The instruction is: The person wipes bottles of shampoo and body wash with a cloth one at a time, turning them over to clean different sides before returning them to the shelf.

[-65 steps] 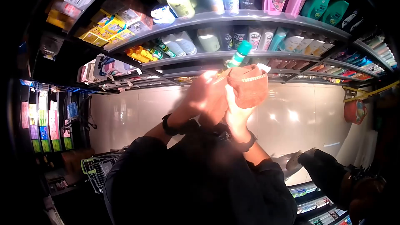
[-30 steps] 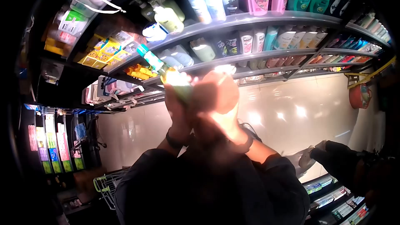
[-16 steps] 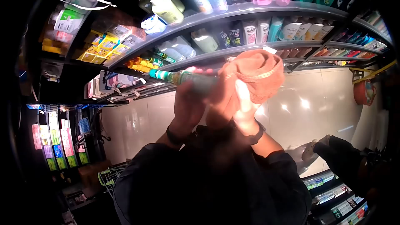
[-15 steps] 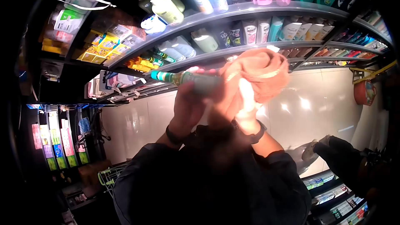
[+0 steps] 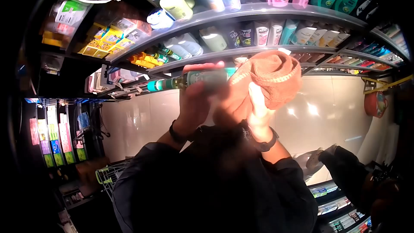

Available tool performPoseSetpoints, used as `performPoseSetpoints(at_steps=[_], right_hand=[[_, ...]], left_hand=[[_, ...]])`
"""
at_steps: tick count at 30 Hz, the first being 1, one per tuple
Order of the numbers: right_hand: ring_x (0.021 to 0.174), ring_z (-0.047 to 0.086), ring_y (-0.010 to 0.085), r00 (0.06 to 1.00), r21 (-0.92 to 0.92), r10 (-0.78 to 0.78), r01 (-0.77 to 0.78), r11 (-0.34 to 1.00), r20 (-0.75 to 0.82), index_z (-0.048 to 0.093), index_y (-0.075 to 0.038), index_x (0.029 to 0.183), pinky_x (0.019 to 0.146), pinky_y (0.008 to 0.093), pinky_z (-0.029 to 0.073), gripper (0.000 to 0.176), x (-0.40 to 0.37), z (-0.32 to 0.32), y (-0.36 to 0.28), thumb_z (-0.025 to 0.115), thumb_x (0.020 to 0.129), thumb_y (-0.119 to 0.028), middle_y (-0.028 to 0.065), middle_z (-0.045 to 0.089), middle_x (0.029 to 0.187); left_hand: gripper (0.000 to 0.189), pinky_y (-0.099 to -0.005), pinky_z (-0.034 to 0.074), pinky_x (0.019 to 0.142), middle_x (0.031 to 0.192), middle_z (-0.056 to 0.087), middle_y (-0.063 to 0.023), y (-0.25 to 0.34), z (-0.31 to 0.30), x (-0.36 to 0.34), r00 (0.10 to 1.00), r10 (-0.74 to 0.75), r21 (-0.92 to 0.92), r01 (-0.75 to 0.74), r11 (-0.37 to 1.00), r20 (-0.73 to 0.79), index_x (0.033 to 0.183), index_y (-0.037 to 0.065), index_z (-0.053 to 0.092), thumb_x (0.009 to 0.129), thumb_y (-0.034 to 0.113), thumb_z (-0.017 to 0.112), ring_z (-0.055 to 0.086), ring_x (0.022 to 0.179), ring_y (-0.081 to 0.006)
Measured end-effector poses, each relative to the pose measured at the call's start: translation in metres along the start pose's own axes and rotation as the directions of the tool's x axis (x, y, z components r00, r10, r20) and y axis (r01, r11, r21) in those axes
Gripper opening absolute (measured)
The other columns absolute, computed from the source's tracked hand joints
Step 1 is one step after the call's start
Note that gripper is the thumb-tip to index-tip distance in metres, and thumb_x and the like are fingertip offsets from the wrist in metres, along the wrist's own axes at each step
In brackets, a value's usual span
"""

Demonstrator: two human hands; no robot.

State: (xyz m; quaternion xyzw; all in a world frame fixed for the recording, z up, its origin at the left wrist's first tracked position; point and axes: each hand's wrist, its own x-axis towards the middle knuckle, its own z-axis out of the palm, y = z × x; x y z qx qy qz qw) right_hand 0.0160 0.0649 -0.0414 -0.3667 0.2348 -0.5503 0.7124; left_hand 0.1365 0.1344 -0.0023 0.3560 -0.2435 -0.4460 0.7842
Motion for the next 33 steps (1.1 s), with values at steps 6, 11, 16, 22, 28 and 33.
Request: performPoseSetpoints(at_steps=[6, 11, 16, 22, 28, 33], right_hand=[[0.101, 0.056, 0.0261, 0.928, 0.447, 0.302, -0.370, 0.815, 0.217, 0.044, 0.006, 0.119, 0.090, 0.0365, 0.045, 0.041, 0.019, -0.021, 0.000, 0.050, 0.084, -0.015, 0.0166, 0.055, 0.112], [0.100, 0.055, 0.0265, 0.897, 0.483, 0.396, -0.440, 0.757, 0.197, 0.044, 0.006, 0.117, 0.091, 0.0366, 0.044, 0.040, 0.016, -0.006, -0.004, 0.048, 0.088, -0.021, 0.0180, 0.055, 0.108], [0.105, 0.054, 0.0268, 0.887, 0.446, 0.397, -0.462, 0.767, 0.237, 0.044, 0.005, 0.122, 0.093, 0.0374, 0.043, 0.042, 0.016, -0.002, 0.008, 0.046, 0.091, -0.023, 0.0164, 0.054, 0.115], [0.112, 0.049, 0.0201, 0.931, 0.050, 0.348, -0.355, 0.934, 0.112, 0.033, -0.002, 0.133, 0.095, 0.0312, 0.039, 0.054, 0.007, 0.014, 0.037, 0.057, 0.085, -0.009, 0.0103, 0.047, 0.125], [0.112, 0.047, 0.0203, 0.894, -0.161, 0.385, -0.355, 0.921, 0.228, 0.033, -0.002, 0.132, 0.096, 0.0324, 0.038, 0.060, 0.005, 0.008, 0.083, 0.062, 0.080, -0.005, 0.0106, 0.047, 0.124], [0.102, 0.055, 0.0242, 0.899, -0.219, 0.395, -0.353, 0.910, 0.190, 0.039, -0.002, 0.126, 0.090, 0.0371, 0.045, 0.045, -0.002, 0.007, 0.088, 0.055, 0.084, -0.008, 0.0123, 0.053, 0.115]], left_hand=[[0.037, -0.0399, 0.049, 0.087, 0.107, 0.058, -0.0180, 0.002, -0.008, -0.007, 0.991, -0.115, 0.076, 0.110, 0.991, 0.068, 0.103, 0.000, 0.047, 0.071, 0.009, 0.063, 0.059, 0.097, -0.0256], [0.038, -0.0390, 0.049, 0.087, 0.106, 0.057, -0.0162, 0.004, -0.011, -0.012, 0.991, -0.122, 0.045, 0.120, 0.992, 0.047, 0.105, 0.002, 0.047, 0.072, 0.010, 0.064, 0.059, 0.098, -0.0250], [0.040, -0.0355, 0.048, 0.086, 0.109, 0.055, -0.0135, 0.005, -0.023, -0.010, 0.999, -0.016, 0.225, 0.024, 0.974, -0.037, 0.107, 0.003, 0.047, 0.073, 0.011, 0.065, 0.055, 0.104, -0.0234], [0.034, -0.0286, 0.048, 0.082, 0.109, 0.056, -0.0111, -0.008, -0.060, -0.012, 0.920, 0.381, 0.542, -0.277, 0.794, -0.088, 0.108, 0.002, 0.048, 0.076, 0.003, 0.061, 0.055, 0.101, -0.0185], [0.029, -0.0310, 0.048, 0.086, 0.110, 0.058, -0.0140, 0.006, -0.116, -0.013, 0.859, 0.449, 0.564, -0.251, 0.787, -0.244, 0.108, 0.002, 0.047, 0.082, 0.004, 0.059, 0.056, 0.102, -0.0194], [0.033, -0.0261, 0.048, 0.076, 0.100, 0.060, -0.0085, 0.015, -0.233, -0.008, 0.699, 0.703, 0.984, 0.005, 0.180, -0.132, 0.108, 0.003, 0.054, 0.077, 0.006, 0.067, 0.057, 0.089, -0.0130]])
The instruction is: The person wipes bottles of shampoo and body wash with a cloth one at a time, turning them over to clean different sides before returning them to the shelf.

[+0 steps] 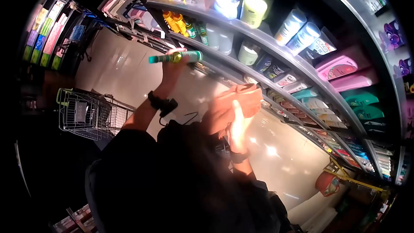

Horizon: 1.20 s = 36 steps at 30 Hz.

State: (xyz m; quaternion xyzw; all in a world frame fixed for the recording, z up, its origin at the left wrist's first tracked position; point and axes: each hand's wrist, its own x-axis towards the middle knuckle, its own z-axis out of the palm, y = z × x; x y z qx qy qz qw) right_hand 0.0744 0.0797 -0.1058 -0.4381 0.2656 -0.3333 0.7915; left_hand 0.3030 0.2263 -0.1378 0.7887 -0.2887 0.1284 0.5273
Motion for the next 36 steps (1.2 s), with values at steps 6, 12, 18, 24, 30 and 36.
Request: performPoseSetpoints(at_steps=[6, 12, 18, 24, 30, 36], right_hand=[[0.094, 0.058, 0.0235, 0.994, 0.046, 0.046, -0.042, 0.998, -0.099, 0.044, -0.001, 0.118, 0.086, 0.0358, 0.047, 0.035, 0.007, -0.021, -0.003, 0.052, 0.087, -0.017, 0.0129, 0.057, 0.103], [0.096, 0.057, 0.0215, 0.993, -0.008, -0.057, 0.057, 0.998, -0.103, 0.046, -0.001, 0.117, 0.086, 0.0347, 0.047, 0.034, 0.008, -0.015, 0.004, 0.055, 0.086, -0.012, 0.0112, 0.056, 0.109], [0.101, 0.055, 0.0200, 0.985, -0.027, -0.065, 0.062, 0.998, -0.161, 0.045, -0.001, 0.121, 0.090, 0.0337, 0.044, 0.039, 0.004, 0.012, 0.004, 0.058, 0.084, -0.008, 0.0092, 0.054, 0.113], [0.109, 0.050, 0.0199, 0.964, -0.120, -0.072, 0.042, 0.992, -0.256, 0.041, -0.002, 0.127, 0.096, 0.0340, 0.038, 0.049, 0.007, 0.047, 0.008, 0.062, 0.083, -0.011, 0.0087, 0.051, 0.120], [0.108, 0.050, 0.0197, 0.957, -0.186, -0.087, 0.036, 0.982, -0.275, 0.043, -0.002, 0.125, 0.095, 0.0327, 0.039, 0.049, 0.010, 0.066, 0.026, 0.064, 0.082, -0.011, 0.0086, 0.052, 0.119], [0.103, 0.053, 0.0187, 0.953, -0.177, -0.131, 0.084, 0.981, -0.275, 0.046, 0.001, 0.121, 0.090, 0.0309, 0.042, 0.046, 0.015, 0.093, 0.040, 0.065, 0.080, -0.009, 0.0091, 0.055, 0.114]], left_hand=[[0.043, -0.0262, 0.048, 0.073, 0.091, 0.063, -0.0085, -0.043, 0.002, 0.054, 0.970, -0.242, -0.092, 0.242, 0.966, 0.005, 0.110, 0.000, 0.057, 0.070, 0.008, 0.072, 0.059, 0.080, -0.0126], [0.047, -0.0414, 0.048, 0.078, 0.093, 0.063, -0.0212, -0.098, 0.033, 0.094, 0.925, -0.380, 0.234, 0.365, 0.901, 0.020, 0.102, 0.000, 0.054, 0.065, 0.020, 0.076, 0.059, 0.092, -0.0377], [0.041, -0.0403, 0.045, 0.083, 0.097, 0.057, -0.0213, -0.129, 0.052, 0.112, 0.984, -0.165, 0.101, 0.159, 0.982, 0.060, 0.101, -0.001, 0.054, 0.065, 0.007, 0.072, 0.055, 0.095, -0.0383], [0.042, -0.0418, 0.043, 0.086, 0.104, 0.051, -0.0232, -0.149, 0.061, 0.127, 0.984, -0.106, 0.180, 0.079, 0.980, 0.145, 0.101, -0.004, 0.050, 0.066, 0.007, 0.071, 0.050, 0.100, -0.0401], [0.044, -0.0444, 0.047, 0.083, 0.110, 0.048, -0.0244, -0.159, 0.066, 0.132, 0.947, -0.174, 0.307, 0.087, 0.948, 0.269, 0.102, -0.005, 0.048, 0.070, 0.013, 0.073, 0.054, 0.097, -0.0423], [0.050, -0.0420, 0.049, 0.078, 0.098, 0.058, -0.0253, -0.169, 0.068, 0.141, 0.899, -0.248, 0.372, 0.106, 0.922, 0.360, 0.096, -0.007, 0.050, 0.068, 0.023, 0.077, 0.058, 0.090, -0.0399]])
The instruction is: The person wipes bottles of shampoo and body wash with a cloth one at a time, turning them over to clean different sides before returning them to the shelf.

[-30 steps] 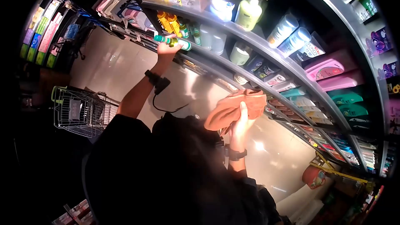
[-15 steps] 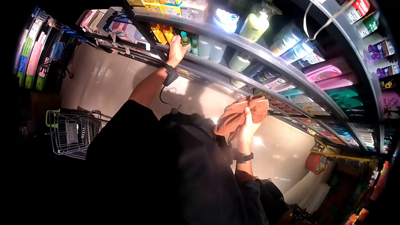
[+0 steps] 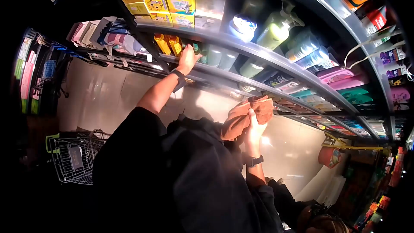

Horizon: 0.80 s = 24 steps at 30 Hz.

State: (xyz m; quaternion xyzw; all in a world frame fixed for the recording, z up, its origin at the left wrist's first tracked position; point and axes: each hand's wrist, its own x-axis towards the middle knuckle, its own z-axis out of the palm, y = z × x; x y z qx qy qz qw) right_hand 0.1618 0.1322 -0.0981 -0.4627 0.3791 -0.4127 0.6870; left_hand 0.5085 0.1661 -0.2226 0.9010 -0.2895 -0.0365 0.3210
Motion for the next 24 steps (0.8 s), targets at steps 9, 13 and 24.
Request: performPoseSetpoints(at_steps=[9, 13, 24], right_hand=[[0.107, 0.050, 0.0190, 1.000, -0.070, 0.010, -0.010, 0.997, -0.001, 0.041, 0.000, 0.125, 0.093, 0.0321, 0.040, 0.053, -0.003, 0.016, 0.017, 0.066, 0.080, -0.011, 0.0093, 0.052, 0.116], [0.103, 0.053, 0.0185, 1.000, -0.044, 0.025, -0.025, 0.999, 0.012, 0.043, 0.000, 0.123, 0.091, 0.0314, 0.042, 0.051, -0.005, 0.023, 0.017, 0.067, 0.080, -0.012, 0.0087, 0.054, 0.114], [0.112, 0.048, 0.0188, 0.997, -0.035, 0.066, -0.064, 0.997, 0.043, 0.041, -0.002, 0.127, 0.098, 0.0321, 0.035, 0.053, -0.010, 0.039, 0.023, 0.064, 0.080, -0.012, 0.0074, 0.050, 0.121]], left_hand=[[0.046, -0.0410, 0.049, 0.080, 0.107, 0.053, -0.0248, -0.002, -0.001, 0.001, 0.996, 0.036, 0.056, -0.041, 0.998, 0.085, 0.103, -0.006, 0.050, 0.073, 0.023, 0.071, 0.058, 0.094, -0.0377], [0.042, -0.0416, 0.048, 0.084, 0.107, 0.054, -0.0277, -0.006, -0.006, 0.005, 0.985, 0.083, -0.003, -0.084, 0.996, 0.150, 0.102, -0.010, 0.050, 0.072, 0.014, 0.067, 0.056, 0.098, -0.0400], [0.037, -0.0412, 0.050, 0.076, 0.090, 0.062, -0.0252, -0.023, -0.021, -0.006, 0.984, 0.151, -0.048, -0.147, 0.988, 0.094, 0.101, -0.006, 0.053, 0.074, 0.013, 0.069, 0.061, 0.086, -0.0382]])
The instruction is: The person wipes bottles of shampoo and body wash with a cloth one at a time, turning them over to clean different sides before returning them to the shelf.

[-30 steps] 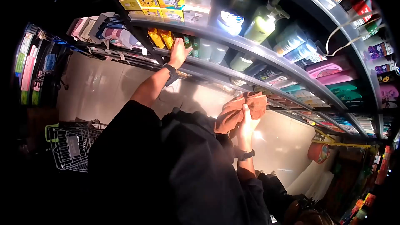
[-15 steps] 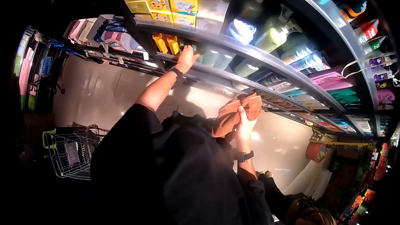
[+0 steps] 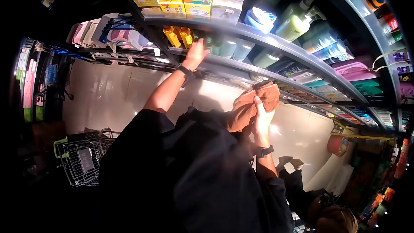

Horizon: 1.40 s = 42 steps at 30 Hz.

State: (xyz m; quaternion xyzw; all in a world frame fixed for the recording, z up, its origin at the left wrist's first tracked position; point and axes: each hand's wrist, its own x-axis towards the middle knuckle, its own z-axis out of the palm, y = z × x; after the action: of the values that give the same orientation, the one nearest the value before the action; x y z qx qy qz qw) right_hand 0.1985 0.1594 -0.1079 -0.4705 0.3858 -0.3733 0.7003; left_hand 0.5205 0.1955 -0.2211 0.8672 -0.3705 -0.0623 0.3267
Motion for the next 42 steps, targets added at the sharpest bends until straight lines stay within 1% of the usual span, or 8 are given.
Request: performPoseSetpoints(at_steps=[5, 17, 20, 27, 30, 32, 36, 42], right_hand=[[0.110, 0.049, 0.0182, 0.999, -0.010, -0.024, 0.024, 1.000, -0.035, 0.042, -0.002, 0.126, 0.096, 0.0321, 0.037, 0.051, 0.002, 0.004, -0.001, 0.065, 0.080, -0.010, 0.0079, 0.051, 0.119], [0.106, 0.051, 0.0190, 0.999, -0.006, -0.019, 0.019, 1.000, -0.050, 0.045, 0.000, 0.123, 0.094, 0.0334, 0.039, 0.051, 0.010, 0.004, 0.000, 0.067, 0.079, -0.011, 0.0087, 0.054, 0.115], [0.106, 0.051, 0.0183, 0.998, -0.010, -0.029, 0.029, 1.000, -0.058, 0.045, 0.000, 0.122, 0.094, 0.0328, 0.039, 0.050, 0.011, 0.000, 0.002, 0.067, 0.079, -0.011, 0.0083, 0.054, 0.114], [0.103, 0.052, 0.0161, 0.996, -0.006, -0.075, 0.075, 0.997, -0.049, 0.047, -0.001, 0.121, 0.092, 0.0311, 0.039, 0.047, 0.011, 0.011, -0.009, 0.066, 0.079, -0.010, 0.0070, 0.054, 0.113], [0.103, 0.052, 0.0161, 0.999, 0.010, -0.039, 0.040, 0.999, -0.030, 0.046, -0.001, 0.121, 0.092, 0.0309, 0.040, 0.047, 0.014, 0.012, -0.007, 0.066, 0.080, -0.010, 0.0073, 0.054, 0.113], [0.106, 0.051, 0.0178, 1.000, 0.050, -0.009, 0.009, 0.999, -0.001, 0.045, -0.001, 0.123, 0.093, 0.0322, 0.040, 0.048, 0.013, 0.015, -0.008, 0.065, 0.080, -0.009, 0.0087, 0.053, 0.116], [0.110, 0.050, 0.0207, 0.996, 0.155, 0.024, -0.037, 0.987, 0.088, 0.042, -0.002, 0.125, 0.095, 0.0340, 0.040, 0.048, 0.011, 0.031, -0.016, 0.062, 0.081, -0.008, 0.0100, 0.051, 0.119], [0.108, 0.052, 0.0211, 0.956, 0.313, -0.008, -0.088, 0.946, 0.293, 0.043, -0.004, 0.124, 0.094, 0.0348, 0.041, 0.044, 0.003, 0.070, -0.034, 0.058, 0.083, -0.006, 0.0092, 0.052, 0.118]], left_hand=[[0.035, -0.0368, 0.051, 0.070, 0.089, 0.065, -0.0178, -0.014, -0.015, -0.008, 0.962, 0.009, -0.216, -0.070, 0.974, -0.273, 0.108, -0.001, 0.054, 0.077, 0.011, 0.066, 0.063, 0.081, -0.0346], [0.024, -0.0327, 0.052, 0.060, 0.068, 0.065, -0.0179, -0.014, -0.020, 0.032, 0.975, -0.191, -0.374, 0.137, 0.917, -0.110, 0.075, -0.007, 0.065, 0.082, 0.015, 0.059, 0.067, 0.063, -0.0246], [0.024, -0.0354, 0.051, 0.061, 0.068, 0.066, -0.0158, -0.004, -0.032, 0.029, 0.986, -0.148, -0.122, 0.139, 0.983, -0.072, 0.075, -0.004, 0.065, 0.082, 0.019, 0.062, 0.066, 0.063, -0.0279], [0.033, -0.0427, 0.046, 0.074, 0.096, 0.058, -0.0156, 0.031, -0.076, -0.018, 0.975, -0.082, -0.076, 0.068, 0.995, -0.205, 0.099, 0.003, 0.054, 0.082, 0.030, 0.063, 0.059, 0.083, -0.0351], [0.029, -0.0404, 0.045, 0.079, 0.102, 0.056, -0.0147, 0.026, -0.079, -0.031, 0.859, 0.069, -0.133, -0.157, 0.978, -0.508, 0.099, 0.002, 0.051, 0.083, 0.025, 0.063, 0.057, 0.086, -0.0347], [0.023, -0.0332, 0.043, 0.086, 0.094, 0.063, -0.0121, 0.026, -0.085, -0.039, 0.911, -0.057, -0.567, -0.203, 0.798, -0.408, 0.100, -0.001, 0.043, 0.091, 0.018, 0.052, 0.060, 0.089, -0.0231], [0.027, -0.0416, 0.045, 0.087, 0.074, 0.055, -0.0082, 0.043, -0.117, -0.046, 0.850, -0.059, -0.696, -0.387, 0.605, -0.524, 0.106, 0.000, 0.036, 0.097, 0.025, 0.036, 0.059, 0.073, -0.0219], [0.041, -0.0380, 0.047, 0.063, 0.065, 0.041, -0.0004, 0.118, -0.180, -0.069, 0.891, -0.282, -0.919, -0.388, -0.070, -0.355, 0.107, 0.006, 0.042, 0.096, 0.044, 0.032, 0.038, 0.052, -0.0119]])
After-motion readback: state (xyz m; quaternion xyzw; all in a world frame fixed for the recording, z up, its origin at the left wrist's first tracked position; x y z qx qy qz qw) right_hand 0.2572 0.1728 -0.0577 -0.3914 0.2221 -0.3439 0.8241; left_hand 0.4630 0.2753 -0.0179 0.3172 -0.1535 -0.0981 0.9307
